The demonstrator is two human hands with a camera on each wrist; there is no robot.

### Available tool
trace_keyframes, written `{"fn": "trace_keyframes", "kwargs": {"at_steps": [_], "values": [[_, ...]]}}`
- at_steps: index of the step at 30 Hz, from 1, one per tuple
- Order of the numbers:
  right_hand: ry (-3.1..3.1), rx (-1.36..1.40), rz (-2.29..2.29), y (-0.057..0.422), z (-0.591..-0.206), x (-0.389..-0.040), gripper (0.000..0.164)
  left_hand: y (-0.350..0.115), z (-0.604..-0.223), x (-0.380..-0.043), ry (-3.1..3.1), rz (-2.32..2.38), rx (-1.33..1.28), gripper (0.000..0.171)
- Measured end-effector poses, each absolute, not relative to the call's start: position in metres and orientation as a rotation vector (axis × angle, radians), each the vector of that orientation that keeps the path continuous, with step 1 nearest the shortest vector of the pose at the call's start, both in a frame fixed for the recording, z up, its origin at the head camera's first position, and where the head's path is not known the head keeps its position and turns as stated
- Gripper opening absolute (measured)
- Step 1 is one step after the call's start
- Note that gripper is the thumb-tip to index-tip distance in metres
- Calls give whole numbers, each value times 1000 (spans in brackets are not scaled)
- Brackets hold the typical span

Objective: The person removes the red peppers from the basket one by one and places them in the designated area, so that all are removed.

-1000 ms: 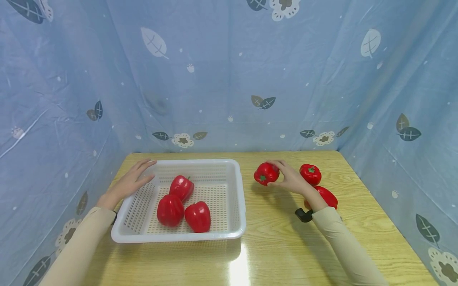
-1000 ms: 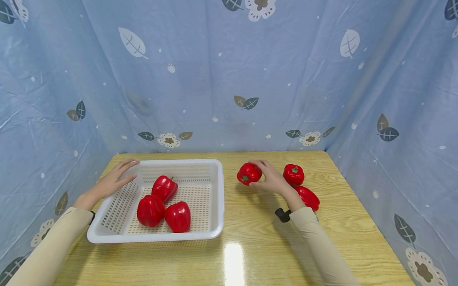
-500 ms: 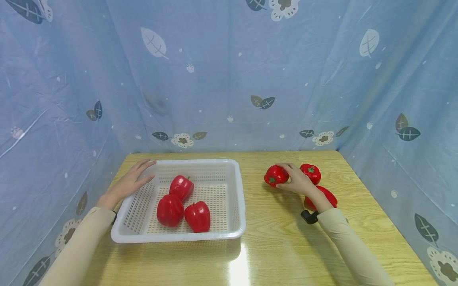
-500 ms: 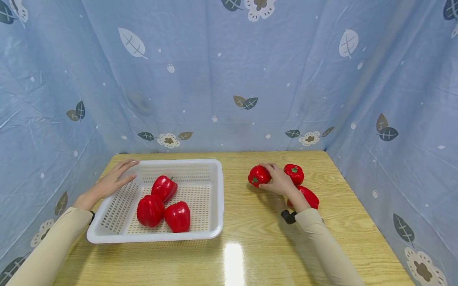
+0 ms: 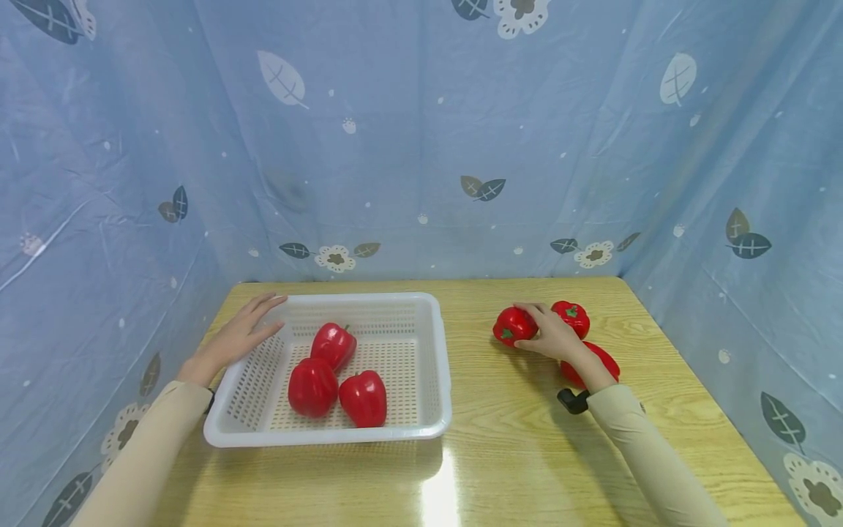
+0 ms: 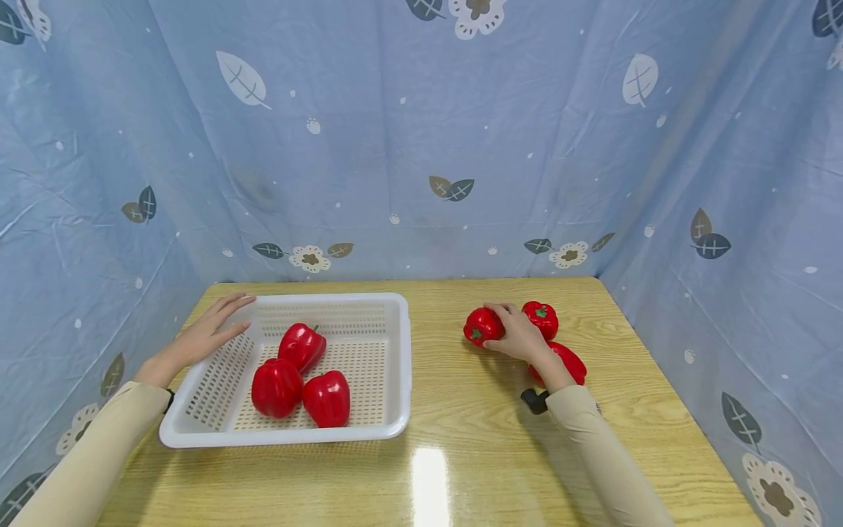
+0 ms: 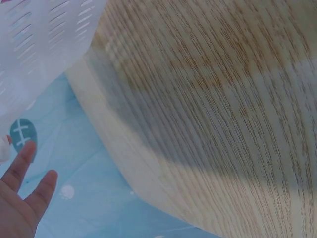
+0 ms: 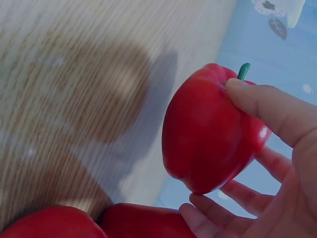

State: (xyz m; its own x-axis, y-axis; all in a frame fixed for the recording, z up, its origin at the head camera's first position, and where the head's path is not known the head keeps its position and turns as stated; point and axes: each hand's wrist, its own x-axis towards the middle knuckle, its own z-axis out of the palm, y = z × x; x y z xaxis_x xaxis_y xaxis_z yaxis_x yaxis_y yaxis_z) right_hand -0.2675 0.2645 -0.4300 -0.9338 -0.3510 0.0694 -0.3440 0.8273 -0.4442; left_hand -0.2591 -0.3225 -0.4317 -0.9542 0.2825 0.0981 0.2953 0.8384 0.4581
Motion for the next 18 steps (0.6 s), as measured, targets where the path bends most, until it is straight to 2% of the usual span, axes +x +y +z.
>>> {"fn": "trace_keyframes", "kwargs": {"at_steps": [18], "values": [[3053,-540,-599,262,-440,-265,76,-323,-433,-259,-2991,-750,-459,61]]}}
